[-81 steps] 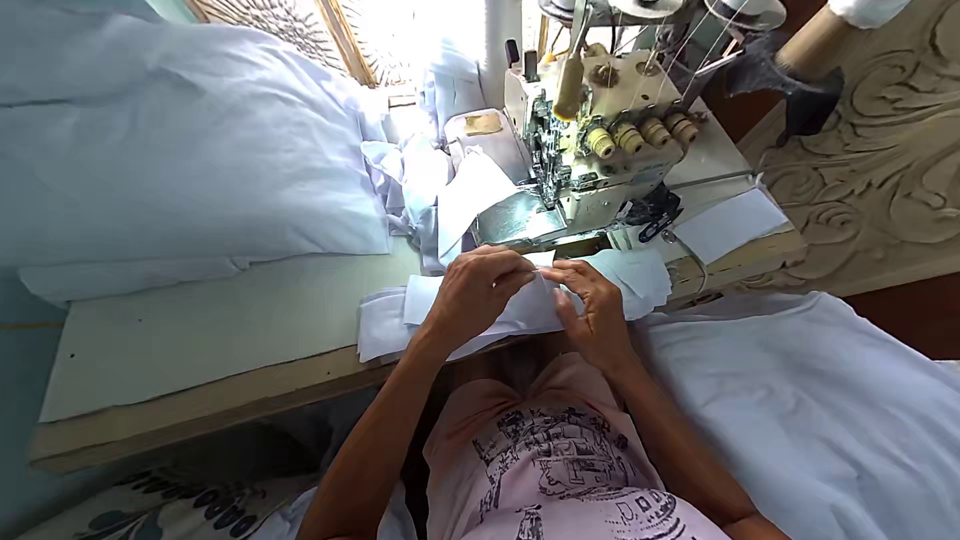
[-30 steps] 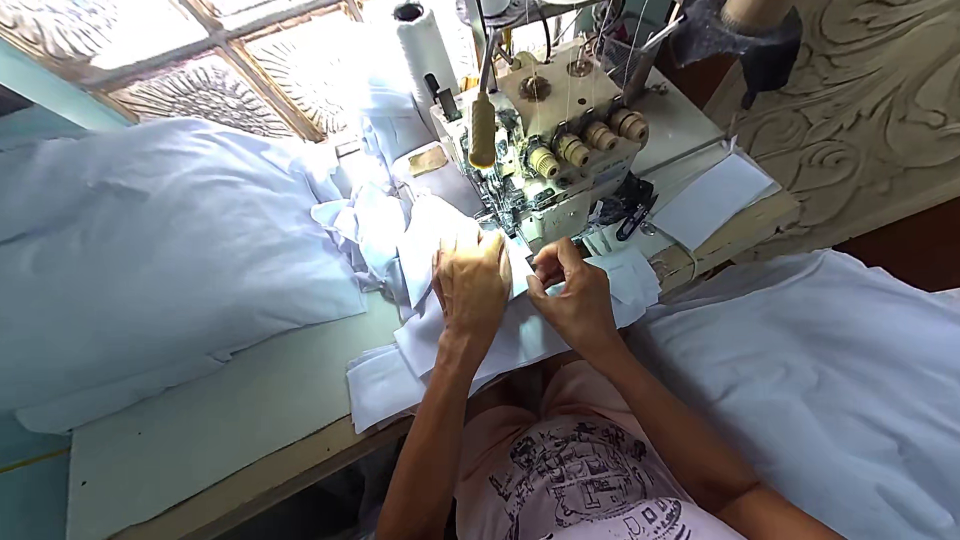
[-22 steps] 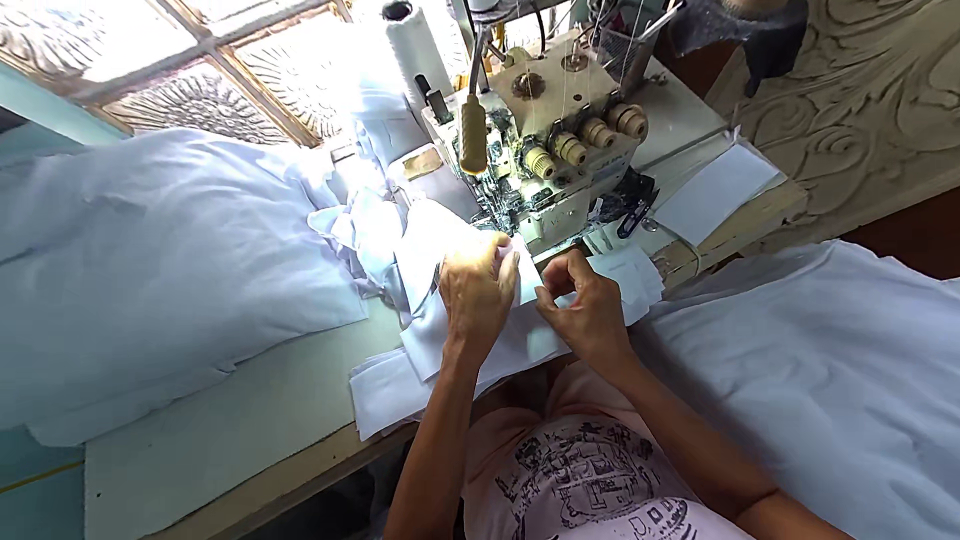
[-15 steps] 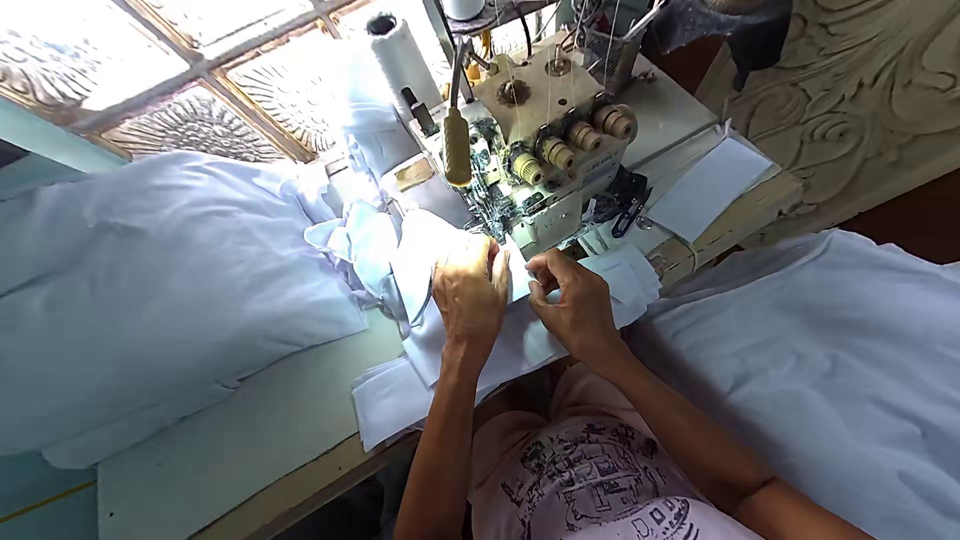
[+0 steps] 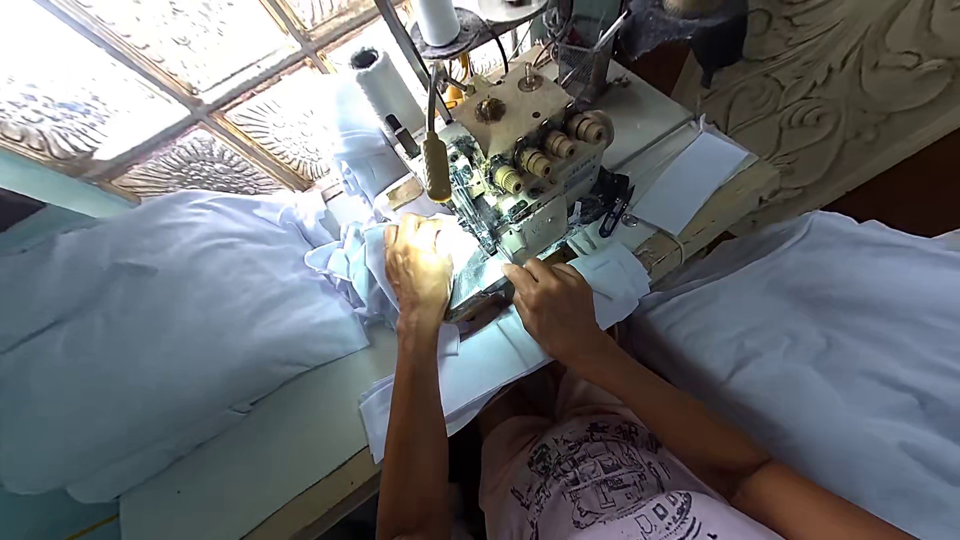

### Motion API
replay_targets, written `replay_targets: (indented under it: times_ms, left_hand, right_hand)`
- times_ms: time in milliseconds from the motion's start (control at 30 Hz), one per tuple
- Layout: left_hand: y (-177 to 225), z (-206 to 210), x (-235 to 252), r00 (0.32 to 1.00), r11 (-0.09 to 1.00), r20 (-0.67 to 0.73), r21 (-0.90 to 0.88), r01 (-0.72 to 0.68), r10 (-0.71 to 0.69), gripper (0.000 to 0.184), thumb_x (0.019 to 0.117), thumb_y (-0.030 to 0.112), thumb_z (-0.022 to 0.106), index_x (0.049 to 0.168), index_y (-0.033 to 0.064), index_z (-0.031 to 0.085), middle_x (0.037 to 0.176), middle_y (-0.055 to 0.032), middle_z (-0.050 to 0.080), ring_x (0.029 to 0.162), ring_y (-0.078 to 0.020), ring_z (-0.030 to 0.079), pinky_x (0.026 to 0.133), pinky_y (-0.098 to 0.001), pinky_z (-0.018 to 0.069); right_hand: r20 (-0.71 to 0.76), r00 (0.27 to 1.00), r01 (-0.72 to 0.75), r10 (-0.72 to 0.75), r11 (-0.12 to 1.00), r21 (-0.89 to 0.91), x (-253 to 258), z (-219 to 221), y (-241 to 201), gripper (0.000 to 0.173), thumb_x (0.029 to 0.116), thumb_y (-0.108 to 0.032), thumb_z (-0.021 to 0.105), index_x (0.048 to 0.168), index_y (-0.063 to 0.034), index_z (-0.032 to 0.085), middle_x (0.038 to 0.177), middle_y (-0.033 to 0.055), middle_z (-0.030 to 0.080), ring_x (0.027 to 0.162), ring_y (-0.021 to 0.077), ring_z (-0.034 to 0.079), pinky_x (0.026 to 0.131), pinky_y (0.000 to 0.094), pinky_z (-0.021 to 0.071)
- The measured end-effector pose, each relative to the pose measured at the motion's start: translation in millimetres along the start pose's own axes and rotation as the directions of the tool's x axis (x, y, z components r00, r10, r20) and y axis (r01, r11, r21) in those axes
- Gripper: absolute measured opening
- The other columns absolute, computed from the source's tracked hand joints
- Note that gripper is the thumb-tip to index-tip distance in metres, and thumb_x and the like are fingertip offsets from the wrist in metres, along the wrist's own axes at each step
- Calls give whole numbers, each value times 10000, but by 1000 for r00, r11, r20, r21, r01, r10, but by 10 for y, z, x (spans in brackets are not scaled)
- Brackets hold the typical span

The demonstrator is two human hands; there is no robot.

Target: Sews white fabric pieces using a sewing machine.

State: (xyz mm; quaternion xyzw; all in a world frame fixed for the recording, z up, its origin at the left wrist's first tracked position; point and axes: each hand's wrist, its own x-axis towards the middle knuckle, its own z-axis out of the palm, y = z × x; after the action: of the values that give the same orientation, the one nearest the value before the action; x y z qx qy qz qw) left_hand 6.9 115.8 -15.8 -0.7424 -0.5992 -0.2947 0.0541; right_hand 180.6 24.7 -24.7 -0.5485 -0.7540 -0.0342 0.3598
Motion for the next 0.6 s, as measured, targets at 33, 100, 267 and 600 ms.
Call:
replay_targets:
  times_ms: [33,100,267,600]
  left_hand:
    - [-77,26,18,1000,1000,-18,14,5,-5,228,987,104,559,1054,0,751,1065,-210,697,1045,-408,640,923,-521,491]
    - [-97,-92,43,994,996,55,12,93,-94,261,996,71,532,1134,-43,723,1166,-265,672,1147,-457,606,1008,-573,442]
    - [-274,-283,-159,973,975,85,86,206,-213,395,1038,137,483,1374,-47,584,1424,-295,541,1328,-528,478,1047,-677,385]
    - [-764,-956,-1042,937,954,191,-20,301,-292,495,958,127,673,1380,-102,549,1521,-354,402,1371,-536,435,1077,-678,374]
  right_hand:
    - [1,1000,6,-6,1000,19,-51,-29,6,189,872,-30,672,1028,-35,777,761,118,649,633,276,646,609,405,528]
    - [21,1000,17,-18,998,56,-184,-107,41,142,868,-44,675,973,-37,770,760,114,651,636,271,653,610,409,530]
    - [59,998,-29,24,996,88,-611,-280,339,209,903,-97,610,1003,-56,789,759,107,666,618,263,653,587,414,537]
    - [38,901,-432,431,901,32,-886,-661,1073,160,936,-23,661,1061,13,753,944,211,698,779,356,697,686,527,567]
